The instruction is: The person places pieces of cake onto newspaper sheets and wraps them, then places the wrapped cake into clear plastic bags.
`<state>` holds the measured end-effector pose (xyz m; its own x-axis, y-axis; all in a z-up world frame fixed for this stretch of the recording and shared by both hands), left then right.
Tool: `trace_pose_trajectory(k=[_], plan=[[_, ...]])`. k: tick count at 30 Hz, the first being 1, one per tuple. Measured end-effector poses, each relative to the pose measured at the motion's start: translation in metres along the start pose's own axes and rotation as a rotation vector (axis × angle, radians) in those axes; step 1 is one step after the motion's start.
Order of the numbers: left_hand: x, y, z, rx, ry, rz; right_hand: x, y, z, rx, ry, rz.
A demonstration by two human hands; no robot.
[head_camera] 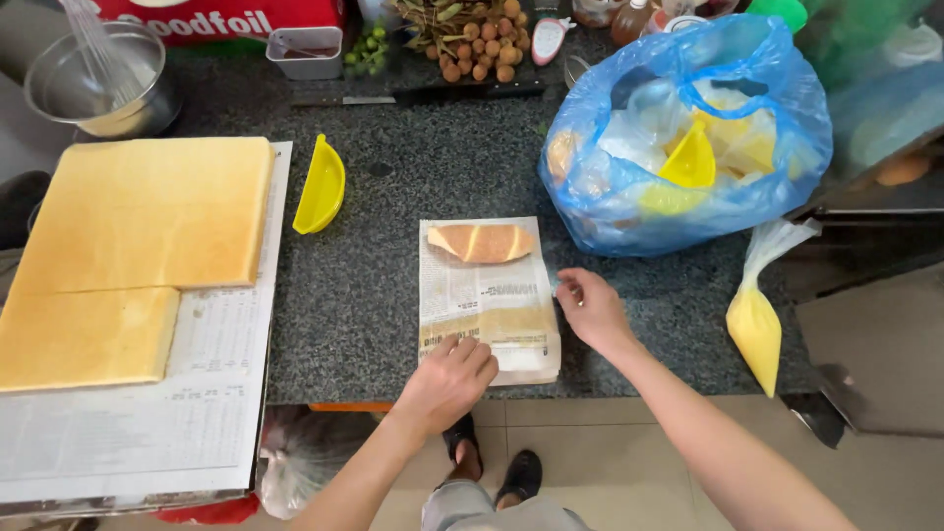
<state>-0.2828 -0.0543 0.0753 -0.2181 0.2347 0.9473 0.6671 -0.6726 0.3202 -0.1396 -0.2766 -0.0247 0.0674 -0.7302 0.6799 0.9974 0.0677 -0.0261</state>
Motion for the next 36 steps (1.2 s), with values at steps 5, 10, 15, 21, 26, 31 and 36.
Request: trace_pose_trajectory(k=[5,10,15,21,26,31,36], plan=[[-0.038,-0.016,-0.006,0.065,-0.113,0.126,0.005,-0.014,0.031,0.222,-0.105,-0.074],[-0.042,-0.020,0.016,0.300,-0.474,0.165,0.000,-0.010,0.050,0.370,-0.139,-0.001],[-0.014,-0.027,0.106,0.606,-0.415,-0.117,0.001,0.016,0.068,0.137,0.057,0.057],[0.008,-0.032,0.230,0.921,-0.180,-0.039,-0.001,0.060,0.094,0.028,0.148,0.042],[-0.045,-0.037,0.314,0.896,-0.108,-0.079,-0.004,0.074,0.117,0.025,0.240,0.131],[-0.097,-0.028,0.357,0.949,-0.090,0.049,-0.003,0.081,0.112,0.025,0.294,0.136],[-0.125,-0.041,0.365,1.009,-0.056,0.232,-0.005,0.096,0.089,-0.007,0.332,0.132]])
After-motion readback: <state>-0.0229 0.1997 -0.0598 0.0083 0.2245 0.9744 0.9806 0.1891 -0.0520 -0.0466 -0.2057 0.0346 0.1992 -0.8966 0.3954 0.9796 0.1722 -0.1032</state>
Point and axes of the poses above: each hand's wrist, its own y-axis towards the middle knuckle, its own x-axis out of the back of the hand, z = x × y, the point moved 6 cm from there along y, towards the middle knuckle, and after that the axes turned 1 degree about z, right-handed, at the moved point
